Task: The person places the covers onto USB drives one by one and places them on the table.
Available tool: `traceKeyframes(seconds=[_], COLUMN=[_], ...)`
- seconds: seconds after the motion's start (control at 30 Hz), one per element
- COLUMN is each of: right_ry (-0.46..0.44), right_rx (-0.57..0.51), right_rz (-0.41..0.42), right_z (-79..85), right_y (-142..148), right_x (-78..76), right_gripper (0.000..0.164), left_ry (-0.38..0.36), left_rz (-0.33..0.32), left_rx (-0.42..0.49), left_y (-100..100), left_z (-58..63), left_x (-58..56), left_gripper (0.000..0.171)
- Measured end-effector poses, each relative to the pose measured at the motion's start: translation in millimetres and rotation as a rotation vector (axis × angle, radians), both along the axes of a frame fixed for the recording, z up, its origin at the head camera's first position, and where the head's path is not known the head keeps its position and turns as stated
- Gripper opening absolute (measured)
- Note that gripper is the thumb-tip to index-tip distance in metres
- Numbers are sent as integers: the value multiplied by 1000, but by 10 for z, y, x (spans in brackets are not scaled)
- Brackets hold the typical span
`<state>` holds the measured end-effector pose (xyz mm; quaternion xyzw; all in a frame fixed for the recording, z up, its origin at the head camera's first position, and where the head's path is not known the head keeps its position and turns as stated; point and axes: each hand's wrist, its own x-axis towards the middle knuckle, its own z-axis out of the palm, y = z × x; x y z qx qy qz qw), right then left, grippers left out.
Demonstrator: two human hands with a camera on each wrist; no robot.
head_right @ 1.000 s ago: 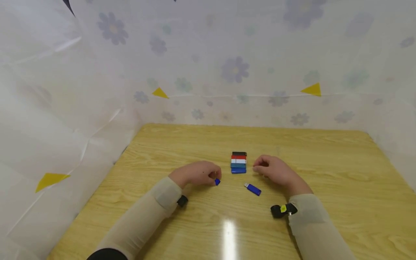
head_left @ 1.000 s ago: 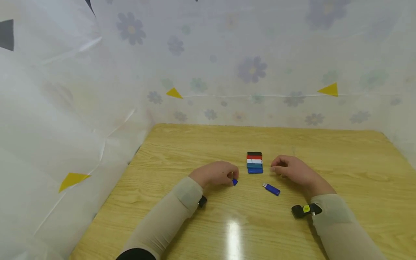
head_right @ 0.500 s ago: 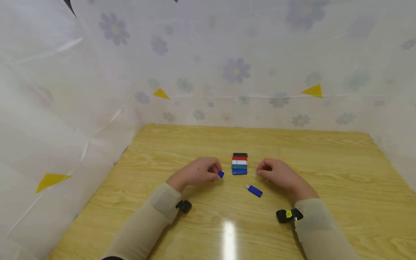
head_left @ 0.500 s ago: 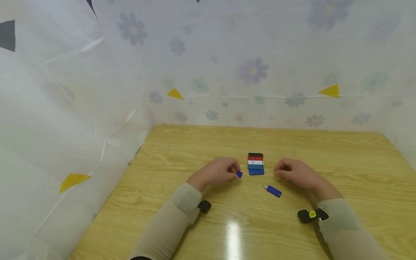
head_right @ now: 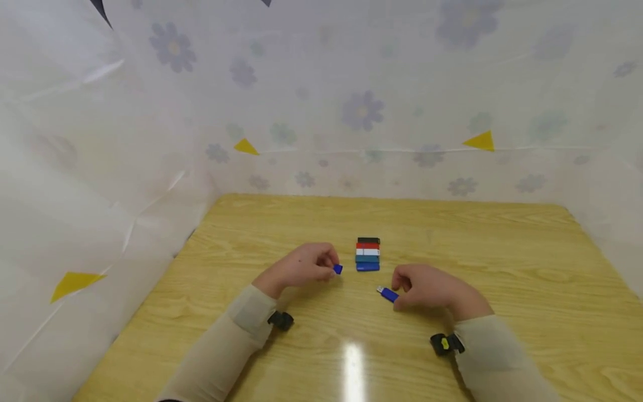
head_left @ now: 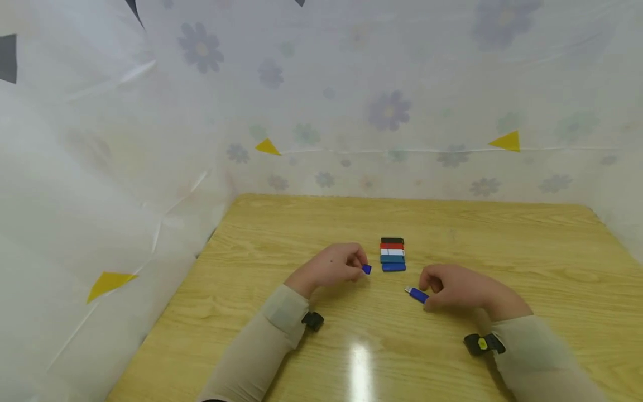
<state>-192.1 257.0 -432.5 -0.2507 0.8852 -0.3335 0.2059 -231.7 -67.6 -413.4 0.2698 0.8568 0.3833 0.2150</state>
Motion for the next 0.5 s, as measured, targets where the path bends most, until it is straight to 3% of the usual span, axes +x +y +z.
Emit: traceKeyframes(seconds=[0.23, 0.5], right_ry=[20, 56], right_rx=[18, 60], right_rz=[-1, -11], right_z=[26, 11], right_y=[-91, -61], right_x=[41, 38], right_gripper=[38, 25], left_ry=[-26, -39], left_rz=[6, -3], left_rx=[35, 54], left_y=[-33, -31], left_z=[0, -2], left_x=[14, 13], left_gripper=[12, 12])
